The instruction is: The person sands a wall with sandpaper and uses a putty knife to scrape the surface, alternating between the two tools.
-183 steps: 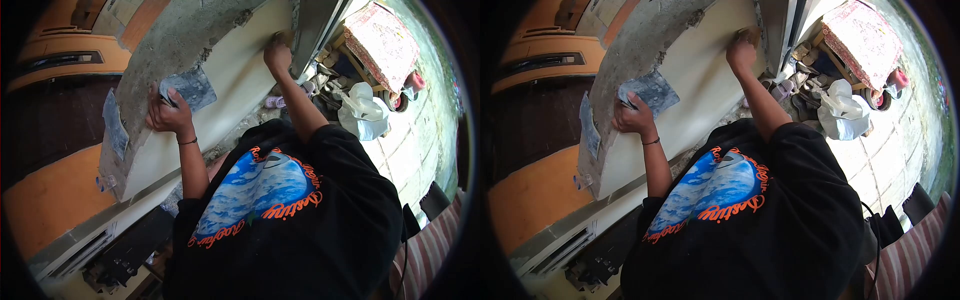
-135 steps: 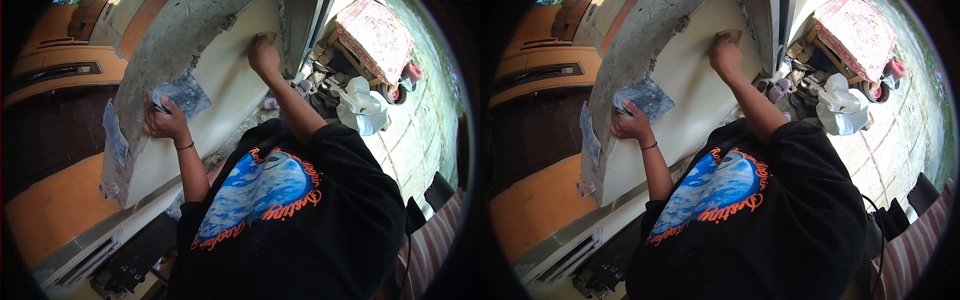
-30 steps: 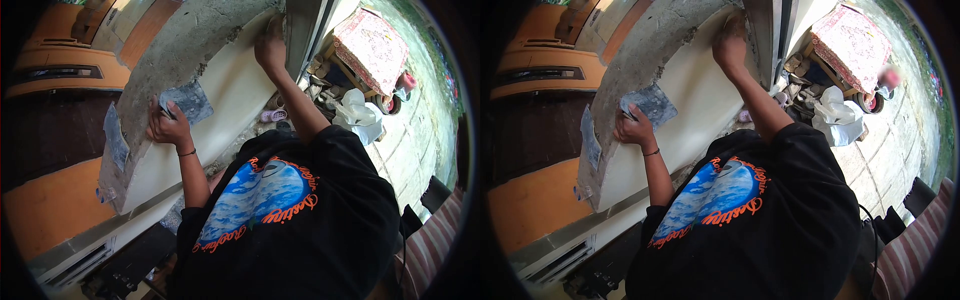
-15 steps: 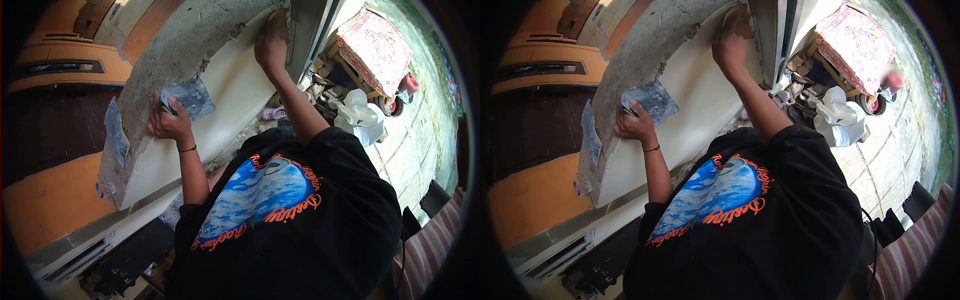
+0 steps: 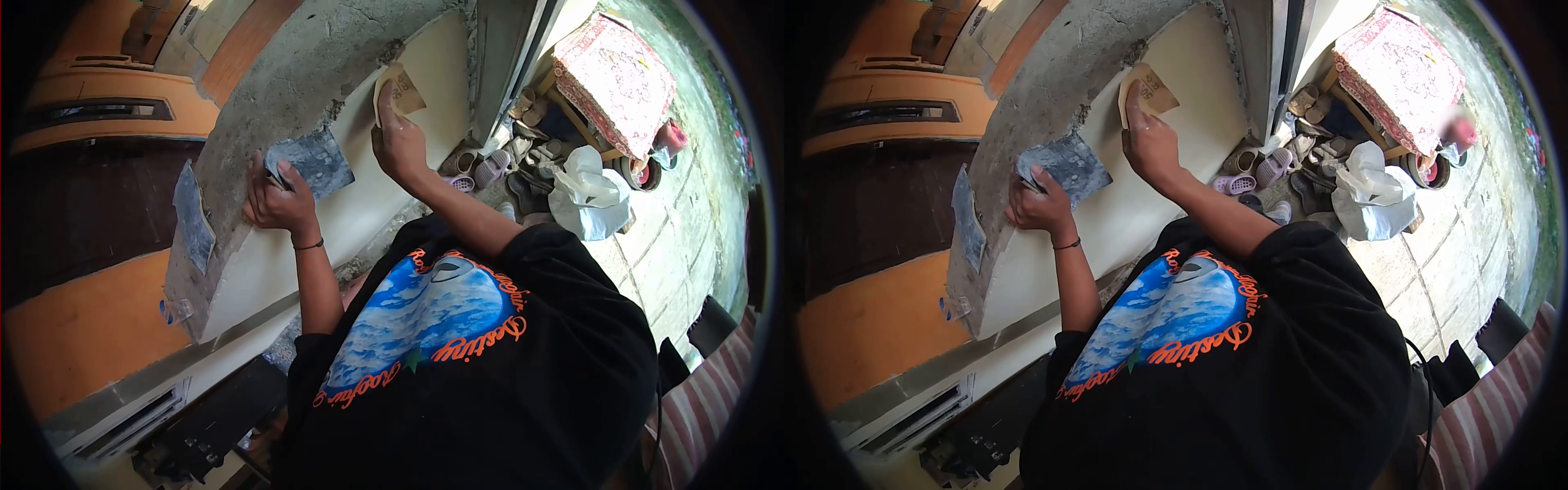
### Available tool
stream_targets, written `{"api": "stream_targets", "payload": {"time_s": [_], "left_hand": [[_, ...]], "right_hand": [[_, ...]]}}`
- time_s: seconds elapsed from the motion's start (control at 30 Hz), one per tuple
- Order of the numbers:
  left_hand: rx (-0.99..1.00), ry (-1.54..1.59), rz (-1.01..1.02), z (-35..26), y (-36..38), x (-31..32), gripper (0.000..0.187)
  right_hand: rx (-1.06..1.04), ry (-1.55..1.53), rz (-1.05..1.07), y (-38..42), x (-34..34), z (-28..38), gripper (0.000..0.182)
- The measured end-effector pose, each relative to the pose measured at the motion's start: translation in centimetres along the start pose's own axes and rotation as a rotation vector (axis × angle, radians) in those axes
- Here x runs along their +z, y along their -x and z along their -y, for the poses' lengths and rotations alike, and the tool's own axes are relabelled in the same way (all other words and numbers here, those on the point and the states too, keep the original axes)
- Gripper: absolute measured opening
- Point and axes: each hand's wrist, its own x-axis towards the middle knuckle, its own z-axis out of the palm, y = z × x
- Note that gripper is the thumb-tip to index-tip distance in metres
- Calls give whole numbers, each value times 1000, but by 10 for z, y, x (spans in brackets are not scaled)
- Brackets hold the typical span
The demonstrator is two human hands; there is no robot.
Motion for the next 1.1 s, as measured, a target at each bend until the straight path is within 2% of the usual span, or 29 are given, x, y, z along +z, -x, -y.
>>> {"api": "stream_targets", "payload": {"time_s": [0.1,0.17,0.27,0.33,0.4,0.47,0.57,0.63,0.7,0.73,0.8,0.87,0.97,1.0,1.03,1.1], "left_hand": [[20,-3,-6,5,0,3,44],[28,-11,9,7,5,-1,44],[31,-22,6,4,0,3,45],[13,-11,12,1,1,0,45],[19,-2,4,1,1,3,46],[-16,-42,64,6,5,1,48],[6,-36,77,6,3,-1,49],[2,-51,97,10,10,-5,49],[4,-47,81,6,2,8,49],[0,-63,83,8,5,6,49],[-3,-83,89,9,9,4,49],[4,-78,98,11,9,4,49],[15,-113,97,14,11,5,49],[22,-104,90,12,7,9,49],[22,-86,67,9,5,10,50],[24,-84,78,13,10,1,50]], "right_hand": [[143,3,24,-13,-1,-29,76],[540,-7,-13,-44,-1,-72,77],[490,-9,28,-36,-4,-50,78],[325,37,148,-5,9,-16,83],[374,38,270,-7,2,-15,82],[371,107,139,-13,10,-46,80],[471,115,128,-28,31,-129,78],[567,106,100,-21,26,-126,76],[492,148,177,-22,24,-97,70],[453,134,239,-18,11,-72,60],[541,131,216,-16,13,-67,49],[559,124,201,-18,42,-130,50],[597,97,185,-12,53,-153,52],[606,69,165,-20,54,-154,53],[481,151,167,-17,46,-130,56],[539,122,224,-10,35,-99,61]]}}
